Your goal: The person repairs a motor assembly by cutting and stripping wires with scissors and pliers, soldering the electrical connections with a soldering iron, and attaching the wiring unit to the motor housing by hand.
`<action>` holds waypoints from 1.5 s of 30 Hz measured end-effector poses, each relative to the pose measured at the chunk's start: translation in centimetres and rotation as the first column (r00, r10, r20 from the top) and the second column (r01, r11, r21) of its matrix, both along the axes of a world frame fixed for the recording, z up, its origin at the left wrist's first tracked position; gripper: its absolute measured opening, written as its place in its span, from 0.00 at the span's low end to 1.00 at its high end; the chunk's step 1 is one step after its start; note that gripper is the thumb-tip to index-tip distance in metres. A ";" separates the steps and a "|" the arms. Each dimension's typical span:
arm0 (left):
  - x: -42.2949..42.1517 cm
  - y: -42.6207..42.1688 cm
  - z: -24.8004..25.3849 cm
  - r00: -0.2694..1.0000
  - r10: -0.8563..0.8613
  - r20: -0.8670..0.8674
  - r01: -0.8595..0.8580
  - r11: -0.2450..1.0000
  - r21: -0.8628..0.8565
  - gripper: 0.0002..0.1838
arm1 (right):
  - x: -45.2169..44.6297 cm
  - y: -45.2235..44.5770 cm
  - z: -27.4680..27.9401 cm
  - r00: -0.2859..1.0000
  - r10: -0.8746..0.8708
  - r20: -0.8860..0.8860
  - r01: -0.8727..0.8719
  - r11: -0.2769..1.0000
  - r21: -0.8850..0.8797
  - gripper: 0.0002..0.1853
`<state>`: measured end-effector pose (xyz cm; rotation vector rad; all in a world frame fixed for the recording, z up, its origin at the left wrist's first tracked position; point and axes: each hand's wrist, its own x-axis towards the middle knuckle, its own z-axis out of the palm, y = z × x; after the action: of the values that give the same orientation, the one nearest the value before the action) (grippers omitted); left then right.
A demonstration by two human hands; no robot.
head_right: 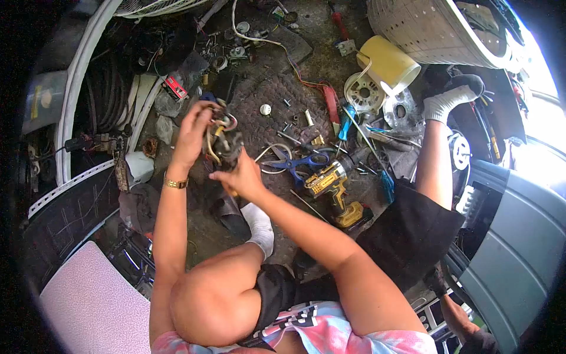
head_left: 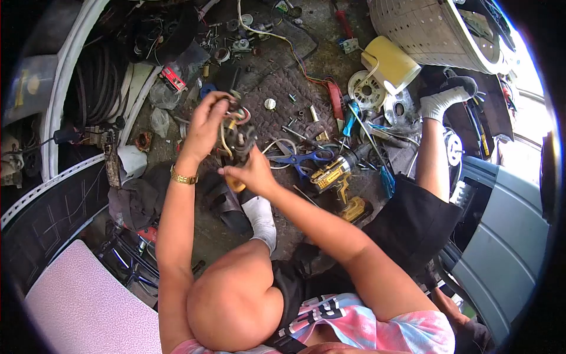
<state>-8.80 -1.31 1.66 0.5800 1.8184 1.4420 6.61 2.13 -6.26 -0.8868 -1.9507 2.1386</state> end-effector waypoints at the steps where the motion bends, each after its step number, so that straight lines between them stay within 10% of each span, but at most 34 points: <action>1: 0.1 0.3 -1.3 0.998 -0.050 0.049 0.050 0.999 -0.004 0.12 | 0.5 -0.9 -0.5 1.000 -0.031 -0.006 0.030 0.996 -0.082 0.49; 15: 0.6 1.9 -13.2 0.938 -0.341 0.068 0.347 0.911 -0.224 0.13 | 4.0 -2.9 -6.6 0.972 -0.216 0.095 0.229 0.764 -0.603 0.39; 18: 1.0 2.5 -14.7 0.962 -0.253 -0.100 0.232 0.955 -0.185 0.12 | 7.1 -1.5 -8.0 0.984 0.027 0.179 -0.019 0.999 -0.049 0.46; 26: 4.3 1.1 -10.8 0.679 -0.145 -0.719 -0.242 0.881 -0.406 0.15 | 17.9 8.5 5.0 0.992 0.089 0.093 -0.102 0.985 0.136 0.26; 35: 7.2 0.5 -6.7 0.752 -0.084 -0.654 -0.317 0.823 -0.471 0.14 | 27.7 19.7 15.8 0.999 -0.040 0.007 0.033 0.894 0.447 0.15; 45: 5.2 -1.2 -9.3 0.814 0.076 -0.575 -0.221 0.957 -0.187 0.13 | 2.5 30.5 9.3 0.997 0.022 0.078 -0.073 0.642 0.763 0.12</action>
<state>-3.61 -2.49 -7.64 0.8099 2.5195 1.1827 9.13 32.62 3.06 -0.7100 -2.5752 1.0407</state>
